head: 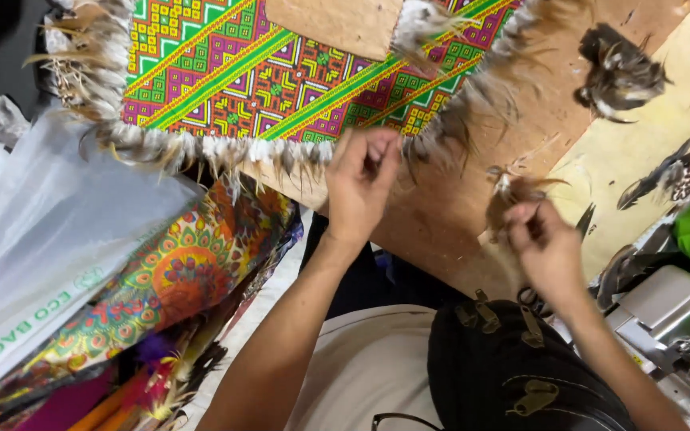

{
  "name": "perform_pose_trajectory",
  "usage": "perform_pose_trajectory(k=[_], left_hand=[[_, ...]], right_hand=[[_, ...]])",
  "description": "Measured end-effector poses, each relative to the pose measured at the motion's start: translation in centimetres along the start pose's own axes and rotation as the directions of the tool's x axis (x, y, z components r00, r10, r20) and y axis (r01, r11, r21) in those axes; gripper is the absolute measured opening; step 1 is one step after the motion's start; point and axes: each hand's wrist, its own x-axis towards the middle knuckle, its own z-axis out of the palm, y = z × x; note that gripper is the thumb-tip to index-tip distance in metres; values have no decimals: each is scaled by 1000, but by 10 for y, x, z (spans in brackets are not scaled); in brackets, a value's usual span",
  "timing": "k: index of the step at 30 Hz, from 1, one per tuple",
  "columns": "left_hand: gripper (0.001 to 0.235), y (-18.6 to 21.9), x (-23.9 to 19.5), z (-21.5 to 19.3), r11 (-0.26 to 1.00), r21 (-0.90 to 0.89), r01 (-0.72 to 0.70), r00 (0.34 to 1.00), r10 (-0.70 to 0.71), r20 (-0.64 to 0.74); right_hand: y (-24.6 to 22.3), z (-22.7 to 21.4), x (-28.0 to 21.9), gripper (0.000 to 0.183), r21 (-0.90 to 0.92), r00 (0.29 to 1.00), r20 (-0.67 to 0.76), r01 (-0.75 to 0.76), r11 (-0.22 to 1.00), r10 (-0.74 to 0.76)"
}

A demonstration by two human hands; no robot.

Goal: The person uses a hot glue gun to apply adhesive along the edge of a patterned fabric and presses feather bundles into the glue to create a decorative border. The person repeats this process along the edge of the fabric.

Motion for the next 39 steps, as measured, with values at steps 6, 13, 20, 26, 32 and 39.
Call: perform_pose_trajectory(k=[6, 13, 20, 26, 32, 39], left_hand=[[12, -54, -103, -1, 960, 274, -63, 987, 18, 162], [23, -32, -124, -4, 935, 332, 126, 969, -188, 163], [19, -41, -133, -6, 913, 350, 209, 942, -283, 177], [39, 22, -99, 8, 907, 192, 376, 850, -419, 317], [21, -9, -107, 37, 886, 205, 417, 757, -463, 461], [17, -21, -115, 45, 874, 201, 442, 800, -486, 352]], right_hand=[[122, 94, -34, 21, -323, 894, -293, 240, 915, -338], [4, 106, -4, 28, -394, 839, -180, 416, 820, -513], [-13, 107, 32, 13, -123, 701, -204, 674, 728, -683], [-9, 58, 0, 31, 297, 979, 165, 64, 953, -118], [-2, 43, -11, 23, 412, 970, 185, 72, 908, -160], [34, 14, 1, 17, 151, 956, -278, 140, 979, -94]])
